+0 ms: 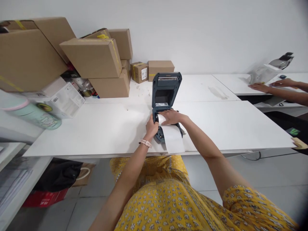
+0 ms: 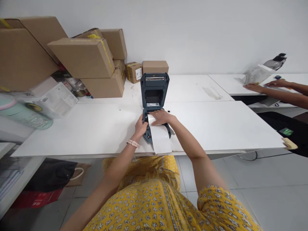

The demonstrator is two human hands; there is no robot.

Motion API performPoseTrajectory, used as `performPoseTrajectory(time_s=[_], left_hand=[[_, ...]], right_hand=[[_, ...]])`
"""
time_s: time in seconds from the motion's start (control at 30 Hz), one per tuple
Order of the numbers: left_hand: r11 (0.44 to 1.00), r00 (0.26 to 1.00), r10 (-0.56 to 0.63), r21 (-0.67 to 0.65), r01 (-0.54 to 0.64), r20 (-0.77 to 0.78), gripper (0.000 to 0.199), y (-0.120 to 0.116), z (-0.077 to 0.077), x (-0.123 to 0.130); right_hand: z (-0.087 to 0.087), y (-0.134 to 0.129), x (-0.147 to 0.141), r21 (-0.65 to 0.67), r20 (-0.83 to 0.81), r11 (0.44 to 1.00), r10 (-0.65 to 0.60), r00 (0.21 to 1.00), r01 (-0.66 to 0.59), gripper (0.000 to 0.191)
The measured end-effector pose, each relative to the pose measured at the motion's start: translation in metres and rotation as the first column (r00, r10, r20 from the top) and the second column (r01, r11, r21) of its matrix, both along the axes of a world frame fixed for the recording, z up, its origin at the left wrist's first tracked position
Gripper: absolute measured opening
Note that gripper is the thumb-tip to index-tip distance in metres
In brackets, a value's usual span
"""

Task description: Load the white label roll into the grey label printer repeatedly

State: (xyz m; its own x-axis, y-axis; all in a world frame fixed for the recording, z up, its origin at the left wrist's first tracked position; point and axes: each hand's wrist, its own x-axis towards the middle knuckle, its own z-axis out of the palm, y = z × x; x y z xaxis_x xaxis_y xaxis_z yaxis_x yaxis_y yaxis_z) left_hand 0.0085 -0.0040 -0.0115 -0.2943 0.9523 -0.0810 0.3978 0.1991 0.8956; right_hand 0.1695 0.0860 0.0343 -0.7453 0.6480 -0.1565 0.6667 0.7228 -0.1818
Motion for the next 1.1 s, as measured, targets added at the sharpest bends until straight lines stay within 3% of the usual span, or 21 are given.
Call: performPoseTrajectory(time_s=[0.1, 0.2, 0.27, 0.5, 1.1], left_hand=[[1.000, 1.000, -0.010, -0.006, 0.010, -0.006, 0.075, -0.001, 0.001, 0.000], [1.000, 1.000, -0.024, 0.006, 0.024, 0.000, 0.074, -0.002, 0.000, 0.000], [0.999, 1.000, -0.026, 0.028, 0.026, 0.012, 0.073, -0.002, 0.000, 0.000], [1.000, 1.000, 0.003, 0.025, -0.004, 0.031, 0.073, -0.003, 0.001, 0.002], [0.996, 0.998, 0.005, 0.086, -0.011, 0.063, 0.075, 0.001, -0.008, 0.001]], right_hand=[[-0.018, -0.026, 0.009, 0.104, -0.209, 0.994, -0.010, 0.978, 0.033, 0.067], [-0.029, -0.062, 0.021, 0.124, -0.385, 0.992, 0.036, 0.922, 0.014, 0.053], [-0.033, -0.089, 0.026, 0.130, -0.416, 0.991, 0.037, 0.908, 0.019, 0.051], [-0.047, -0.165, 0.013, 0.275, -0.408, 0.926, -0.131, 0.904, 0.259, 0.048], [-0.050, -0.186, -0.005, 0.252, -0.466, 0.925, -0.140, 0.873, 0.283, 0.049]])
